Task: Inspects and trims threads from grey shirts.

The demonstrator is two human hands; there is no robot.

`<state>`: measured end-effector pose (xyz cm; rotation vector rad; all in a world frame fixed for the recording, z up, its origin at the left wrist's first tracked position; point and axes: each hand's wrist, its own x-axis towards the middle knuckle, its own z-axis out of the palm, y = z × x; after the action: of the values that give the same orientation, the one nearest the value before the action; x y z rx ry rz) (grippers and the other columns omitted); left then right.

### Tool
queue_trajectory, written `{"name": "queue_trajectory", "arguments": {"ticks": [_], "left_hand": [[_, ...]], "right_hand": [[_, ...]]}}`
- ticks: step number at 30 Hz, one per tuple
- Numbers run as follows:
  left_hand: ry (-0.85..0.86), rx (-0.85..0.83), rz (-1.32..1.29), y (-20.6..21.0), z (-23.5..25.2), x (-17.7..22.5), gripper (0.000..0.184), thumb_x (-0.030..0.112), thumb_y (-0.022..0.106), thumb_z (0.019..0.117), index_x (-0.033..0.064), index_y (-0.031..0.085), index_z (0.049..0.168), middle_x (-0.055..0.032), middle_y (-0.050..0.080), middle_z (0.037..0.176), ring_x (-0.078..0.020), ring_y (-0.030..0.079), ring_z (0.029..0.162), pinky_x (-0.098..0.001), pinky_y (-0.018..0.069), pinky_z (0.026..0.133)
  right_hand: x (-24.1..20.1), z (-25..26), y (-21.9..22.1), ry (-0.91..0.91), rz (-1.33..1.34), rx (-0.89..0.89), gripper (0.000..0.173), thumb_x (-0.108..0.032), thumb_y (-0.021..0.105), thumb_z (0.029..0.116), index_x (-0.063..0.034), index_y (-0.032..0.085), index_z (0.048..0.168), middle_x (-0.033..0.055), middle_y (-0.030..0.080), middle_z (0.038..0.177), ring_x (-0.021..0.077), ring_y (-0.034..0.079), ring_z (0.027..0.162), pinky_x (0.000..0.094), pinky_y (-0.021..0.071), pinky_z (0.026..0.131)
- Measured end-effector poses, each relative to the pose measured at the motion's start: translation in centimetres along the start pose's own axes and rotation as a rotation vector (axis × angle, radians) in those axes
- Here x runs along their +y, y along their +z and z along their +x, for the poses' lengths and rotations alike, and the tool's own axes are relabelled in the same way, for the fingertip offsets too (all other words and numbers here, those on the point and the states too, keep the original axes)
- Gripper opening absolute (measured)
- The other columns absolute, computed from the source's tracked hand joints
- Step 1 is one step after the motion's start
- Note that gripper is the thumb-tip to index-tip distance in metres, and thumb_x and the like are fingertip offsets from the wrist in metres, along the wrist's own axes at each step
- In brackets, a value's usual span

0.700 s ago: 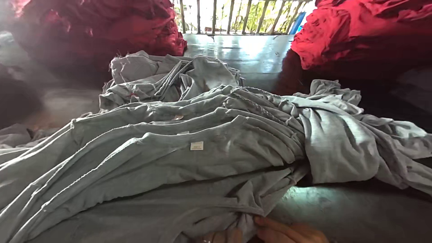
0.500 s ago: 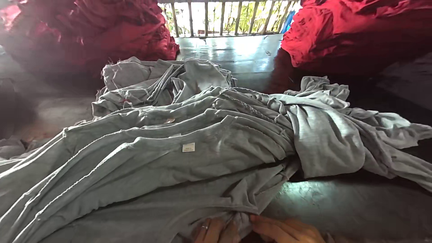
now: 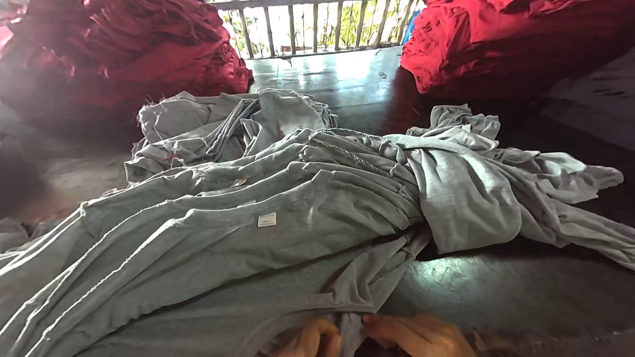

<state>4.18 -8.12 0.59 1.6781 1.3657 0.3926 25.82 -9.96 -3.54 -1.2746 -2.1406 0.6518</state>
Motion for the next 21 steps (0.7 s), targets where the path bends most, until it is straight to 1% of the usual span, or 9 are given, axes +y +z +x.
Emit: {"name": "queue_trajectory", "arguments": {"ticks": [2, 3, 5, 8, 10, 13, 17, 19, 21], "left_hand": [[0.036, 0.0, 0.052, 0.4, 0.0, 0.0, 0.033, 0.017, 0.062, 0.1004, -0.0112, 0.068, 0.117, -0.0245, 0.072, 0.097, -0.034, 0.072, 0.082, -0.0463, 0.0585, 0.076], [0.064, 0.029, 0.089, 0.7, 0.1, 0.1, 0.033, 0.018, 0.064, 0.099, -0.0095, 0.07, 0.116, -0.0245, 0.072, 0.099, -0.0352, 0.072, 0.082, -0.0467, 0.0586, 0.076], [0.1, 0.078, 0.145, 1.4, 0.2, 0.1, 0.027, 0.015, 0.064, 0.0979, -0.0062, 0.074, 0.112, -0.0231, 0.073, 0.1, -0.0359, 0.072, 0.083, -0.0465, 0.0589, 0.076], [0.095, 0.118, 0.119, 1.7, 0.4, 0.1, 0.02, 0.009, 0.066, 0.0957, -0.0036, 0.078, 0.105, -0.0208, 0.073, 0.096, -0.0333, 0.072, 0.082, -0.0433, 0.0593, 0.075], [0.063, 0.12, 0.077, 1.3, 0.5, 0.3, 0.018, 0.007, 0.066, 0.0947, -0.0044, 0.078, 0.1, -0.0211, 0.073, 0.095, -0.0319, 0.072, 0.083, -0.0413, 0.0593, 0.077], [0.065, 0.083, 0.089, 0.5, 0.7, 0.6, 0.018, 0.004, 0.062, 0.0956, -0.0085, 0.076, 0.095, -0.0243, 0.072, 0.092, -0.0342, 0.072, 0.082, -0.0423, 0.0586, 0.077], [0.118, 0.051, 0.205, 0.4, 0.7, 0.9, 0.02, 0.003, 0.057, 0.0977, -0.0098, 0.072, 0.094, -0.0246, 0.072, 0.09, -0.0364, 0.073, 0.079, -0.0449, 0.0592, 0.072], [0.092, 0.008, 0.151, 0.2, 0.7, 1.0, 0.021, 0.003, 0.056, 0.0985, -0.0114, 0.071, 0.095, -0.0253, 0.071, 0.091, -0.0364, 0.072, 0.079, -0.0456, 0.0583, 0.073], [0.058, -0.031, 0.036, 0.0, 0.7, 0.7, 0.021, 0.003, 0.055, 0.0995, -0.0129, 0.07, 0.098, -0.026, 0.07, 0.092, -0.034, 0.07, 0.078, -0.044, 0.0578, 0.075]], "right_hand": [[0.1, 0.0, 0.0, -0.012, -0.004, 0.006, 0.021, -0.001, 0.058, 0.0921, -0.0013, 0.075, 0.104, 0.0133, 0.078, 0.098, 0.0244, 0.075, 0.075, 0.0363, 0.057, 0.068], [0.1, -0.1, 0.1, -0.017, -0.01, 0.01, 0.021, -0.001, 0.057, 0.092, -0.0016, 0.075, 0.104, 0.0132, 0.078, 0.097, 0.0244, 0.074, 0.074, 0.0362, 0.0564, 0.067], [0.1, -0.1, 0.1, -0.016, -0.018, 0.013, 0.021, -0.002, 0.057, 0.0925, -0.0017, 0.075, 0.103, 0.0136, 0.078, 0.097, 0.0251, 0.074, 0.073, 0.0368, 0.0562, 0.066], [0.0, -0.2, 0.0, -0.014, -0.033, 0.011, 0.021, -0.002, 0.057, 0.0923, -0.0016, 0.075, 0.103, 0.0138, 0.078, 0.097, 0.0256, 0.074, 0.074, 0.0376, 0.0567, 0.066], [0.0, -0.2, 0.0, -0.016, -0.038, 0.009, 0.021, -0.002, 0.057, 0.0926, -0.0019, 0.075, 0.103, 0.0134, 0.078, 0.097, 0.0251, 0.074, 0.074, 0.0371, 0.0564, 0.067], [-0.1, -0.1, 0.0, -0.01, -0.026, 0.005, 0.021, -0.001, 0.057, 0.0928, -0.0016, 0.075, 0.103, 0.0135, 0.079, 0.098, 0.0249, 0.074, 0.074, 0.037, 0.0561, 0.067], [-0.2, -0.1, -0.2, 0.004, 0.015, -0.022, 0.02, 0.0, 0.058, 0.0925, 0.001, 0.074, 0.104, 0.0157, 0.078, 0.098, 0.0266, 0.076, 0.078, 0.0383, 0.0579, 0.068], [-0.7, -0.1, -0.5, 0.04, 0.054, -0.048, 0.02, 0.001, 0.058, 0.0927, 0.0028, 0.074, 0.105, 0.0176, 0.078, 0.098, 0.029, 0.076, 0.08, 0.0407, 0.0593, 0.069], [-1.6, -0.1, -0.8, 0.09, 0.079, -0.063, 0.02, 0.002, 0.059, 0.091, 0.0032, 0.073, 0.105, 0.0182, 0.077, 0.097, 0.0301, 0.076, 0.078, 0.0423, 0.0594, 0.067]]}}
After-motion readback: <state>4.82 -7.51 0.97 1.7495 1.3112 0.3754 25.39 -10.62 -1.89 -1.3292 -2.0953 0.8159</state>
